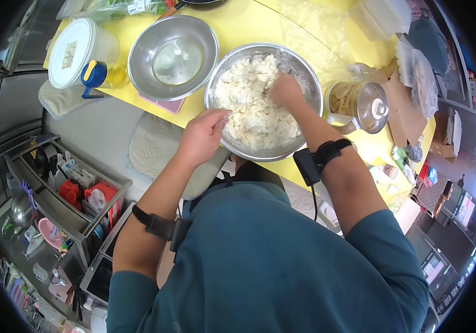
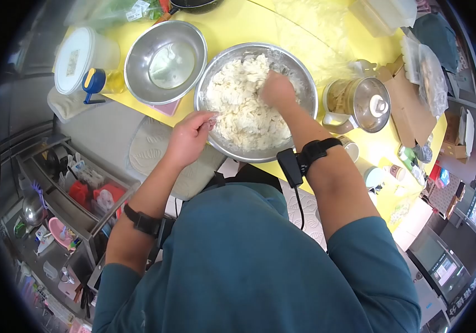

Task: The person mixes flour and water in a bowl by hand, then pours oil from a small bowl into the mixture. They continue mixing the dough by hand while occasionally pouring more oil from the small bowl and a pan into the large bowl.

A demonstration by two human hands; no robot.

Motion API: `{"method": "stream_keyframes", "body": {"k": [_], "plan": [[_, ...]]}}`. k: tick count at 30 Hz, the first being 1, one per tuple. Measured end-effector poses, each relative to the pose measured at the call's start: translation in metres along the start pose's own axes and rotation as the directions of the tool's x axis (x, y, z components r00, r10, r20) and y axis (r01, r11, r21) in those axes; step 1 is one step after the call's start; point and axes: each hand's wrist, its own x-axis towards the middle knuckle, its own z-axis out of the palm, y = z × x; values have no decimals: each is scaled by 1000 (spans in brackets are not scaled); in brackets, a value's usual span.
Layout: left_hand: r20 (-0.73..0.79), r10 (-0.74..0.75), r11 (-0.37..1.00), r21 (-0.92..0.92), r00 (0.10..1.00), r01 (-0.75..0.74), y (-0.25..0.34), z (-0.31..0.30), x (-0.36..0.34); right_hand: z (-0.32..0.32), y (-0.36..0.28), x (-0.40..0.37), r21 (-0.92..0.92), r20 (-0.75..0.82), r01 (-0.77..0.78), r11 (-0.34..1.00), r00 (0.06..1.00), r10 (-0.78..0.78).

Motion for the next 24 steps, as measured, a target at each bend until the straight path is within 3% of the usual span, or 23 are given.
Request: {"method": "stream_keyframes", "body": {"k": [2, 5, 7, 10, 12, 15, 16, 19, 23, 24], "plan": [[5, 15, 999, 45, 1000, -15, 7, 1, 9, 4, -6, -3, -23, -25, -23, 999, 999, 22], [8, 30, 994, 108, 1000, -31, 11, 0, 18, -22, -23, -27, 3, 58, -18, 1000, 998, 18], [17, 8, 995, 103, 1000, -9, 11, 3, 21, -29, -25, -45, 17, 72, 49, 999, 996, -50], [103, -154, 985, 95, 983, 144, 9, 4, 18, -34, -30, -76, -52, 113, 171, 984, 980, -164], [104, -181, 983, 31, 978, 178, -8, 10, 13, -48, -35, -87, -104, 224, 202, 974, 959, -175], [133, -207, 975, -51, 969, 215, -17, 8, 8, -64, -52, -72, 120, 278, -149, 982, 954, 110], [145, -213, 971, -75, 966, 225, -18, 7, 6, -55, -51, -60, 60, 188, -101, 993, 978, 88], [137, -143, 950, -259, 980, 174, -26, 9, 7, -44, -61, -26, -230, 73, 214, 949, 977, -203], [108, -242, 866, -425, 964, 265, -32, 5, 3, -34, -81, -4, -16, 20, 34, 999, 999, -34], [95, -286, 843, -449, 954, 297, -34, 6, 3, -38, -90, -5, -24, 90, 22, 999, 996, -19]]}}
